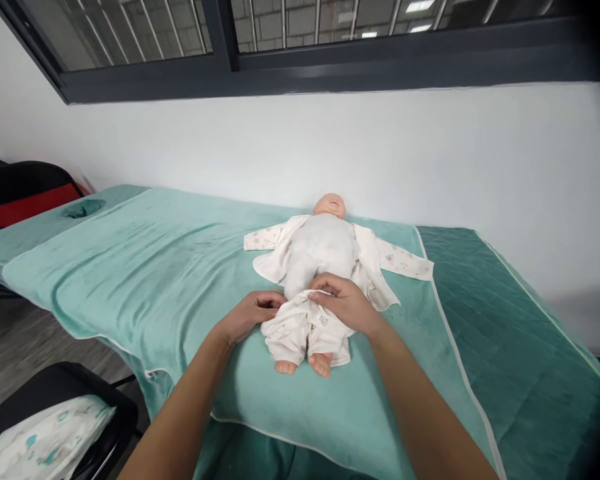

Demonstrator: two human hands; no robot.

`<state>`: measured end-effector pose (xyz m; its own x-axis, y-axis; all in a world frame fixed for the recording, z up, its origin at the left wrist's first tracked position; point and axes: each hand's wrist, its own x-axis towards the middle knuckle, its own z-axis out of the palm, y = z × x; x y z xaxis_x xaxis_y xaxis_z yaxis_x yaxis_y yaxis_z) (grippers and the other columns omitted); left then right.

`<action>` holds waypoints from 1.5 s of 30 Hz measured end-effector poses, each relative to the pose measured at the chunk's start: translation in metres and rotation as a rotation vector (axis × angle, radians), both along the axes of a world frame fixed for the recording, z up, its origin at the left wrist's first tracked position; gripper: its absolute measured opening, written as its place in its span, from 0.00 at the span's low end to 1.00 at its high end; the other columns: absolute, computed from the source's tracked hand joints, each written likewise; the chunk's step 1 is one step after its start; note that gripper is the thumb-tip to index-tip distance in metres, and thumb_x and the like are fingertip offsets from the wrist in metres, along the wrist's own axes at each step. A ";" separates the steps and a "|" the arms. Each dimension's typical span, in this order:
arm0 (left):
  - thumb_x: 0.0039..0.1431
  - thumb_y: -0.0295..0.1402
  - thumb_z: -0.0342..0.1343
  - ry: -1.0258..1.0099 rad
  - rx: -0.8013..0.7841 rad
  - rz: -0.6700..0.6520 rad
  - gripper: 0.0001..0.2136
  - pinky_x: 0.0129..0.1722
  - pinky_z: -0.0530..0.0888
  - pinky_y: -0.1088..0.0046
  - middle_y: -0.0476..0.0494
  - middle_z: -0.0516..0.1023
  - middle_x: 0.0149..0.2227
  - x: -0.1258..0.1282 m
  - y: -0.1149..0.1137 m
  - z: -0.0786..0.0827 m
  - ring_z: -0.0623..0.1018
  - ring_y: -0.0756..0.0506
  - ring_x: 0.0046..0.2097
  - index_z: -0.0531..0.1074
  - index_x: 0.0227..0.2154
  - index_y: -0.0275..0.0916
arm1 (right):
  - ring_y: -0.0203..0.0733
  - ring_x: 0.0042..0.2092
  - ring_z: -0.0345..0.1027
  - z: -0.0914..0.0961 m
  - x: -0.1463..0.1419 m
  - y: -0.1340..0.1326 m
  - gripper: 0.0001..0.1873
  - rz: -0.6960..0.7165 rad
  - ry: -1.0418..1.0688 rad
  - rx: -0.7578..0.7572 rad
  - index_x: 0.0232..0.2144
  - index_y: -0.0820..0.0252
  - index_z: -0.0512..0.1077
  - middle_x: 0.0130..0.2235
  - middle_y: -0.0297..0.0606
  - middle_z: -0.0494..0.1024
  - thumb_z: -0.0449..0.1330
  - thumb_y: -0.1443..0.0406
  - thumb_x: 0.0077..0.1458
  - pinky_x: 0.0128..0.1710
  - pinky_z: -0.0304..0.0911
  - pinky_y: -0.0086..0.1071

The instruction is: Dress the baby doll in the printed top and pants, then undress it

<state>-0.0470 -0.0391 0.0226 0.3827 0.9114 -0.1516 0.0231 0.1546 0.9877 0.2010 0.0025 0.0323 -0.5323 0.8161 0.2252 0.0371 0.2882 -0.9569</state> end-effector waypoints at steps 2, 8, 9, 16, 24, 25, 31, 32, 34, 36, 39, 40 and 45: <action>0.52 0.42 0.64 -0.009 -0.027 0.023 0.14 0.30 0.61 0.76 0.49 0.70 0.27 0.001 0.004 -0.002 0.65 0.52 0.29 0.76 0.28 0.34 | 0.38 0.37 0.66 -0.003 -0.003 0.002 0.09 -0.060 0.015 -0.008 0.34 0.57 0.72 0.34 0.32 0.73 0.62 0.58 0.58 0.38 0.59 0.30; 0.50 0.43 0.64 0.052 -0.031 0.100 0.16 0.25 0.55 0.76 0.52 0.64 0.20 0.013 0.017 -0.003 0.59 0.54 0.24 0.72 0.21 0.35 | 0.38 0.36 0.65 -0.005 -0.010 0.006 0.08 -0.196 0.040 -0.010 0.32 0.57 0.72 0.32 0.31 0.73 0.62 0.58 0.56 0.37 0.58 0.30; 0.49 0.40 0.64 0.055 -0.035 0.097 0.13 0.25 0.57 0.76 0.51 0.67 0.22 0.015 0.018 -0.002 0.61 0.53 0.25 0.74 0.22 0.35 | 0.38 0.35 0.64 -0.005 -0.011 0.007 0.09 -0.202 0.042 -0.032 0.31 0.57 0.71 0.31 0.31 0.72 0.62 0.58 0.56 0.36 0.57 0.30; 0.45 0.31 0.66 -0.039 -0.007 0.098 0.08 0.28 0.60 0.77 0.52 0.69 0.25 0.016 0.016 -0.003 0.65 0.53 0.27 0.73 0.26 0.35 | 0.35 0.29 0.60 -0.003 -0.012 0.017 0.13 -0.153 0.010 -0.141 0.31 0.57 0.71 0.26 0.28 0.69 0.65 0.54 0.52 0.31 0.53 0.29; 0.51 0.40 0.66 -0.263 0.074 0.401 0.14 0.27 0.62 0.79 0.53 0.69 0.28 0.019 0.028 -0.014 0.66 0.54 0.27 0.69 0.32 0.37 | 0.34 0.32 0.64 0.007 0.005 0.021 0.18 0.000 0.141 -0.394 0.34 0.59 0.73 0.32 0.31 0.73 0.70 0.55 0.47 0.32 0.58 0.28; 0.50 0.40 0.66 -0.280 0.071 0.441 0.14 0.26 0.62 0.78 0.54 0.68 0.27 0.020 0.031 -0.015 0.66 0.54 0.27 0.69 0.32 0.38 | 0.34 0.31 0.64 0.010 0.011 0.023 0.18 0.016 0.154 -0.418 0.34 0.59 0.73 0.32 0.31 0.74 0.70 0.55 0.46 0.31 0.58 0.28; 0.50 0.42 0.65 -0.269 0.113 0.614 0.16 0.26 0.61 0.78 0.56 0.64 0.25 0.024 0.053 -0.017 0.63 0.54 0.25 0.66 0.32 0.40 | 0.33 0.28 0.63 0.019 0.059 0.044 0.16 -0.080 0.215 -0.416 0.34 0.58 0.73 0.28 0.30 0.72 0.71 0.57 0.46 0.28 0.57 0.27; 0.50 0.42 0.65 -0.249 0.134 0.630 0.16 0.26 0.61 0.77 0.56 0.64 0.25 0.024 0.057 -0.018 0.63 0.54 0.25 0.66 0.32 0.40 | 0.33 0.29 0.64 0.016 0.065 0.047 0.16 -0.116 0.239 -0.414 0.35 0.57 0.73 0.28 0.30 0.72 0.72 0.58 0.46 0.29 0.58 0.27; 0.51 0.42 0.64 -0.194 0.191 0.656 0.15 0.28 0.61 0.77 0.56 0.65 0.26 0.026 0.065 -0.019 0.64 0.53 0.26 0.66 0.31 0.40 | 0.33 0.28 0.63 0.006 0.071 0.051 0.17 -0.170 0.287 -0.425 0.35 0.56 0.73 0.28 0.29 0.72 0.72 0.58 0.45 0.29 0.57 0.28; 0.52 0.43 0.63 -0.122 0.256 0.681 0.15 0.30 0.62 0.76 0.55 0.66 0.27 0.027 0.072 -0.022 0.65 0.52 0.28 0.65 0.31 0.40 | 0.33 0.27 0.61 -0.004 0.070 0.052 0.18 -0.201 0.318 -0.416 0.35 0.55 0.72 0.26 0.27 0.69 0.72 0.57 0.45 0.27 0.56 0.28; 0.55 0.45 0.61 0.008 0.343 0.699 0.14 0.32 0.63 0.75 0.53 0.68 0.28 0.030 0.079 -0.027 0.67 0.50 0.31 0.65 0.32 0.41 | 0.34 0.28 0.62 -0.011 0.058 0.049 0.16 -0.240 0.273 -0.277 0.35 0.54 0.71 0.26 0.28 0.69 0.70 0.56 0.48 0.29 0.57 0.29; 0.56 0.45 0.60 0.049 0.364 0.690 0.14 0.32 0.63 0.75 0.52 0.69 0.29 0.031 0.079 -0.028 0.67 0.50 0.32 0.66 0.32 0.42 | 0.35 0.29 0.63 -0.011 0.052 0.048 0.15 -0.260 0.236 -0.211 0.35 0.54 0.71 0.28 0.29 0.71 0.69 0.56 0.49 0.30 0.58 0.30; 0.60 0.42 0.56 0.245 0.531 0.650 0.09 0.42 0.67 0.68 0.44 0.75 0.39 0.039 0.072 -0.019 0.72 0.44 0.42 0.72 0.38 0.43 | 0.43 0.39 0.69 0.002 0.030 0.039 0.07 -0.419 -0.089 0.206 0.37 0.52 0.73 0.38 0.35 0.78 0.60 0.56 0.60 0.39 0.60 0.36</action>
<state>-0.0085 0.0331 0.0033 -0.2247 0.9112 0.3454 0.3116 -0.2687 0.9114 0.2311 0.0412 0.0345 -0.1911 0.9076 0.3739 0.2696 0.4148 -0.8691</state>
